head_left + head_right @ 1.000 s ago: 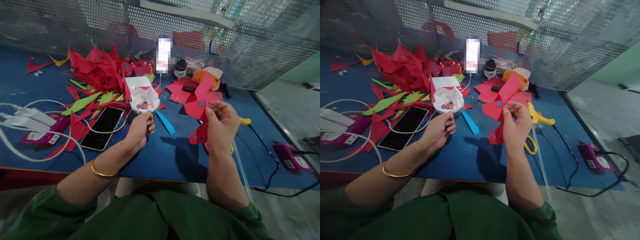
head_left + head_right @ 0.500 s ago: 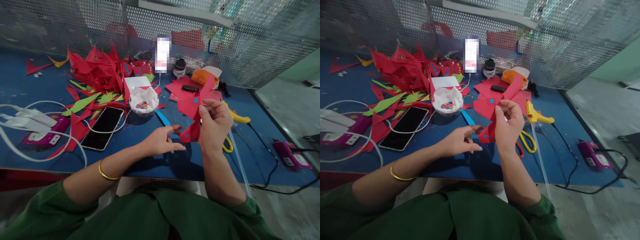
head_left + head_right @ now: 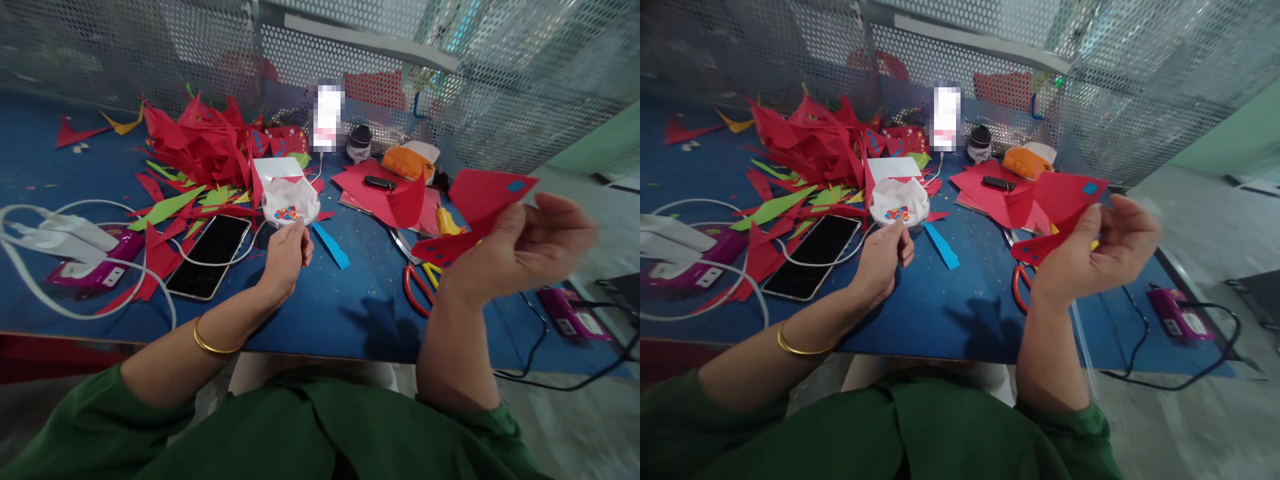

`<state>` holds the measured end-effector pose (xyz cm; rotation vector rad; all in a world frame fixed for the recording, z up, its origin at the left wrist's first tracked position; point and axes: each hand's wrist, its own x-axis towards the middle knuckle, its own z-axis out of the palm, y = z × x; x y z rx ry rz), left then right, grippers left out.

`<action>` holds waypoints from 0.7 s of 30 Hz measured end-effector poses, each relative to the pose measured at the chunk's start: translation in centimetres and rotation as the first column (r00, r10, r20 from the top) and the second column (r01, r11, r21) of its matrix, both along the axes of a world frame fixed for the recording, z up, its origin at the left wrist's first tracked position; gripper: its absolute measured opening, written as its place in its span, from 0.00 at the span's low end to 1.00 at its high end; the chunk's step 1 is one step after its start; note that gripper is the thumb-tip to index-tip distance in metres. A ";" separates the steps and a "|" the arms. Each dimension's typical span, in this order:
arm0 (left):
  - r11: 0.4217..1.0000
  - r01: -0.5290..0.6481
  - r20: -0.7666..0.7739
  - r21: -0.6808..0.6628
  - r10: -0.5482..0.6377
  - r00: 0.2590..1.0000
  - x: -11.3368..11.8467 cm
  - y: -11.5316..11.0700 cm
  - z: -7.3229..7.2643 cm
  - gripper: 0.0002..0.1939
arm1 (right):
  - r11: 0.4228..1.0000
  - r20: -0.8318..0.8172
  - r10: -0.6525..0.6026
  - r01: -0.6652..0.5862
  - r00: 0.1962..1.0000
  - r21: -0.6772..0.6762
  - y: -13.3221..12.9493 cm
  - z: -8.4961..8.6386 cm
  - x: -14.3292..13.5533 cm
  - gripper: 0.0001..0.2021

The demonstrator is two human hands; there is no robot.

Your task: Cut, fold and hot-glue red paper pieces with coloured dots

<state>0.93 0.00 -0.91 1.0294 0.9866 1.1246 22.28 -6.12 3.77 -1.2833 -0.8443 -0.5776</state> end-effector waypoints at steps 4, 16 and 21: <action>0.953 0.072 -0.272 0.293 0.011 0.962 -0.4 -0.2 -0.1 0.23 | 0.923 0.063 0.255 -0.223 0.965 -0.314 -0.5 -0.1 -0.9 0.06; 0.941 0.338 -0.162 0.004 -0.333 0.929 -0.4 -0.8 0.7 0.15 | 0.474 -0.129 0.598 -0.479 0.791 -0.739 0.4 -2.3 -3.6 0.09; 0.893 0.423 -0.116 -0.153 -0.441 0.890 -0.5 -0.6 0.6 0.11 | 0.463 -0.066 0.605 -0.418 0.793 -0.781 0.4 -2.8 -4.0 0.09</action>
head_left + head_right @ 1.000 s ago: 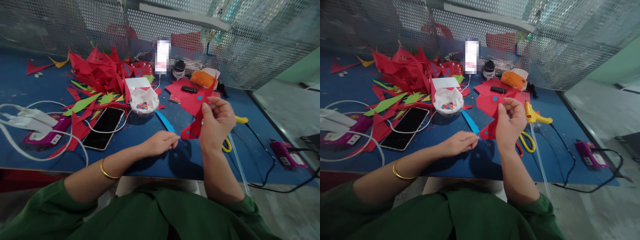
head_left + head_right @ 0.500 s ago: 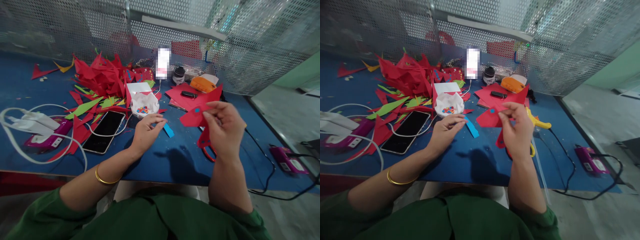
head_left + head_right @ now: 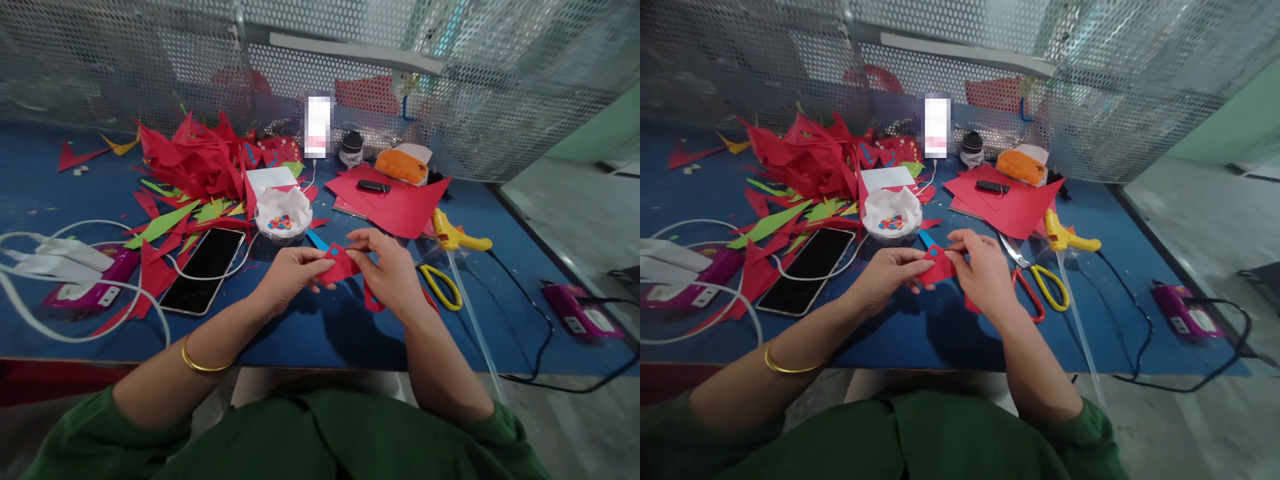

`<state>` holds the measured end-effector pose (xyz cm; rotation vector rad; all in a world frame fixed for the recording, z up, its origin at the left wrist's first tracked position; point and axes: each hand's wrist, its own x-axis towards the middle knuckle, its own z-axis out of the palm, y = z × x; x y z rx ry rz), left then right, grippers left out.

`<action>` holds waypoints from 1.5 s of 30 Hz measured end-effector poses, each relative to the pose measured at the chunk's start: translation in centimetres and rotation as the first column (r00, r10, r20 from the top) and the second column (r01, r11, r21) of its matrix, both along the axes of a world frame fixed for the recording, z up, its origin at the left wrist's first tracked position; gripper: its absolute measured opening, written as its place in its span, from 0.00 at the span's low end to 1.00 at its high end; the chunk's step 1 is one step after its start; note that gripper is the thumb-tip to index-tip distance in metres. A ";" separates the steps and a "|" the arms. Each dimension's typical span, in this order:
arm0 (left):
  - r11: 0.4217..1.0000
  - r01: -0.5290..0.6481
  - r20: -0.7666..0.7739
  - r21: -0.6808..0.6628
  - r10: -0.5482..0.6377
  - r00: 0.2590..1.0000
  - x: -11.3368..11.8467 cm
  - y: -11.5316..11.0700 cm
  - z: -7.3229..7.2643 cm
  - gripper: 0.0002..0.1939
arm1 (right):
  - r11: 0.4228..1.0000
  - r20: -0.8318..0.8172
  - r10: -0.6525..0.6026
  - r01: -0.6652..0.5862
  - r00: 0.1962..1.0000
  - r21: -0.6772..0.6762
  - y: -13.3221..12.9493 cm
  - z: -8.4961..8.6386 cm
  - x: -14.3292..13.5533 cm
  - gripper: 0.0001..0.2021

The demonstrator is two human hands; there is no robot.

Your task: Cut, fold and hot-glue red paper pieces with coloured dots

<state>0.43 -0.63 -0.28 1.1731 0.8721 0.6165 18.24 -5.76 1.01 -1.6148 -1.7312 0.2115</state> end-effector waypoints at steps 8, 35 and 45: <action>0.979 -0.157 0.042 -0.128 0.163 0.986 0.0 0.6 0.2 0.07 | 0.973 0.371 -0.196 0.133 0.908 0.189 -7.0 4.7 5.3 0.09; 0.959 -0.213 0.045 -0.185 0.225 0.973 0.2 0.9 -0.3 0.04 | 0.839 0.036 -0.539 0.533 0.842 0.108 -1.6 0.9 19.8 0.12; 0.955 -0.250 0.072 -0.160 0.264 0.962 0.1 1.1 -0.4 0.05 | 0.997 -0.462 0.004 -0.041 0.887 -0.070 -1.4 2.4 8.8 0.12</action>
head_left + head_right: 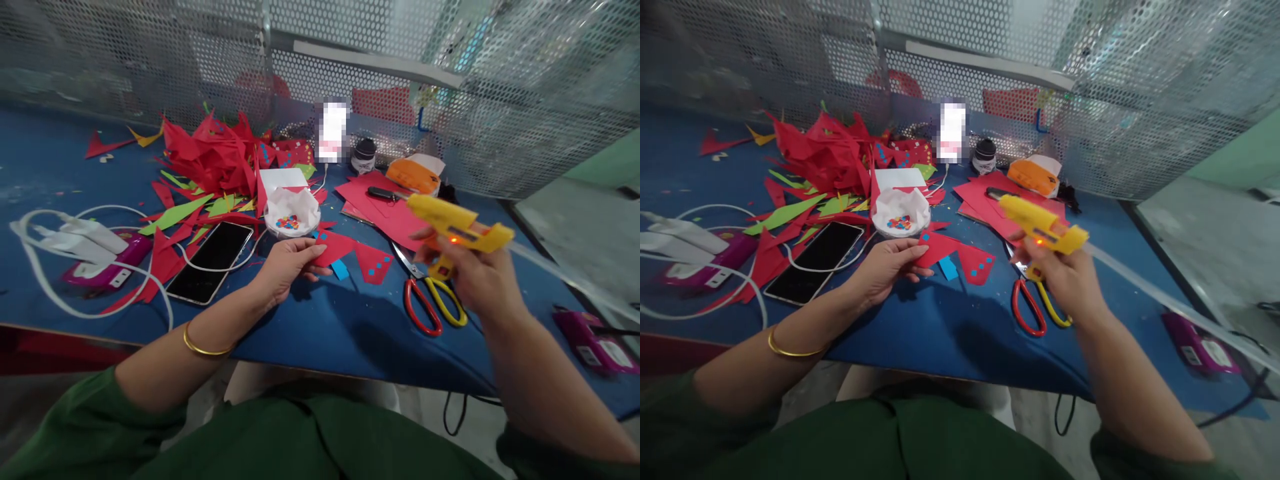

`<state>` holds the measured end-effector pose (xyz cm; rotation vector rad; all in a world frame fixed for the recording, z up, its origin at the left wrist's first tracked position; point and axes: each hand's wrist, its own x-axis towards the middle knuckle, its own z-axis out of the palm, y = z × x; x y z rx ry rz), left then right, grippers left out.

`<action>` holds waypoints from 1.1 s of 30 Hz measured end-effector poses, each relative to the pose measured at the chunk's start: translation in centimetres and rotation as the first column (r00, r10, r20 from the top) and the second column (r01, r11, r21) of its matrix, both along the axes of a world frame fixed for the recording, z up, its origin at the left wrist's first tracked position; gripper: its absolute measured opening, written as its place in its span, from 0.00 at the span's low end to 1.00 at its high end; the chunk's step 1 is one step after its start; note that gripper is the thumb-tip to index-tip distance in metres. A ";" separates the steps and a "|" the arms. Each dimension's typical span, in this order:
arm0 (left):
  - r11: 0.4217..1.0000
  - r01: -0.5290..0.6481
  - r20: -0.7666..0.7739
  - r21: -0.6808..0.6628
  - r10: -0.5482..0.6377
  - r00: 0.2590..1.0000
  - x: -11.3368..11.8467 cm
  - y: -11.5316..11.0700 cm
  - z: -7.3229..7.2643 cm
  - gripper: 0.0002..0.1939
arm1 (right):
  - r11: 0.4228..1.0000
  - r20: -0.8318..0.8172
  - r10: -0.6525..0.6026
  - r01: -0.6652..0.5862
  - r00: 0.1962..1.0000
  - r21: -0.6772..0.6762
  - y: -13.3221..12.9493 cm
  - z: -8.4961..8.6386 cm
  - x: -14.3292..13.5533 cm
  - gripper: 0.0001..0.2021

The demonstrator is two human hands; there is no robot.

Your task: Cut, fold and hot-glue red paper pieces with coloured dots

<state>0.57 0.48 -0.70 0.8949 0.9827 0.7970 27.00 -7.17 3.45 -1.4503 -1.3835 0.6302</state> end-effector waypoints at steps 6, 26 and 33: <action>1.000 0.024 0.028 0.018 -0.024 0.999 -0.2 -0.2 0.0 0.06 | 0.986 0.055 0.165 -0.162 0.985 -0.048 -1.6 -1.5 -6.8 0.14; 0.999 0.027 -0.016 0.020 -0.026 1.000 -0.1 -0.7 1.0 0.02 | 0.997 0.448 0.073 -0.071 0.891 -0.021 -2.9 -3.2 -7.7 0.09; 0.999 0.031 -0.002 0.016 -0.031 1.000 -0.2 -0.7 1.0 0.04 | 0.997 0.470 0.073 -0.068 0.880 -0.027 -2.8 -3.3 -7.9 0.09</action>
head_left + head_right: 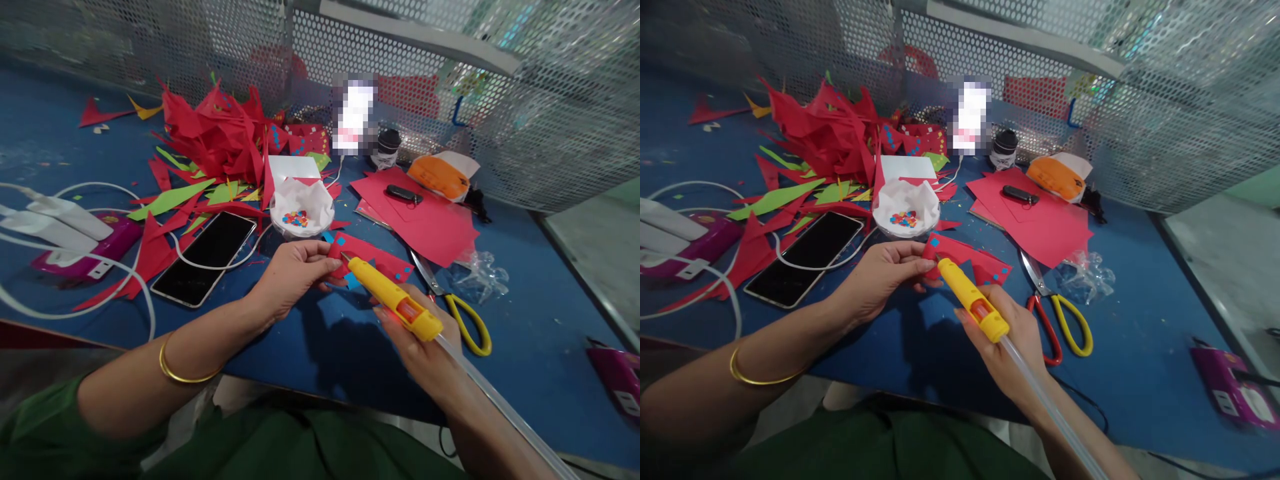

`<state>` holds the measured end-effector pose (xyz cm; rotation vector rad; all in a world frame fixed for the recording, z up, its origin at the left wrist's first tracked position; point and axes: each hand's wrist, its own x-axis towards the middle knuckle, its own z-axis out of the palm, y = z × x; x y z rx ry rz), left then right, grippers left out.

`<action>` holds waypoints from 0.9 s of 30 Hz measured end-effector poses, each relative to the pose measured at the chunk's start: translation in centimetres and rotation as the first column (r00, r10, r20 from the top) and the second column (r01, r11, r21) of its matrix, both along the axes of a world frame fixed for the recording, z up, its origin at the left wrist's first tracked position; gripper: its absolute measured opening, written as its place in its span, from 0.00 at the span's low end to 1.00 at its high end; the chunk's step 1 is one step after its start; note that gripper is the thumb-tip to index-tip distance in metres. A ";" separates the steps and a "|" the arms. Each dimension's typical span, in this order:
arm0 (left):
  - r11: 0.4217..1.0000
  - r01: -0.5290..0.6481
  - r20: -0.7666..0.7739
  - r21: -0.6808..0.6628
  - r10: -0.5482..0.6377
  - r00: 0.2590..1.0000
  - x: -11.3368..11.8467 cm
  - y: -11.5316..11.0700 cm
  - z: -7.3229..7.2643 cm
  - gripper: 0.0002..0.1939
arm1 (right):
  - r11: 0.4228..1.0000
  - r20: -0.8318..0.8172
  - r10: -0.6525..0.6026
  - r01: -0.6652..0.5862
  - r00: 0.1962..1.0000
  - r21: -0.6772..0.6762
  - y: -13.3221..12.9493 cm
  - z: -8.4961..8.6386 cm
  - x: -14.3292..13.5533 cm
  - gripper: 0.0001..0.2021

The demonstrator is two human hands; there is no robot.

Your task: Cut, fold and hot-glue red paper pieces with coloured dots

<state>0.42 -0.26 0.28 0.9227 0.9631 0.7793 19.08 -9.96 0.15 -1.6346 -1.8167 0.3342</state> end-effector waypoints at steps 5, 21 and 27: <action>1.000 0.012 0.000 0.009 -0.012 1.000 0.0 -0.1 0.0 0.05 | 1.000 0.006 0.004 -0.004 1.000 0.004 -0.1 0.2 -0.1 0.09; 0.999 0.021 -0.001 0.033 -0.021 1.000 0.0 0.0 0.0 0.09 | 0.997 0.049 0.010 -0.014 0.999 0.074 -0.1 -0.3 0.0 0.09; 0.999 0.023 -0.006 0.038 -0.022 1.000 0.0 -0.1 -0.1 0.10 | 0.996 0.069 0.009 -0.015 0.998 0.089 0.1 -0.4 0.1 0.09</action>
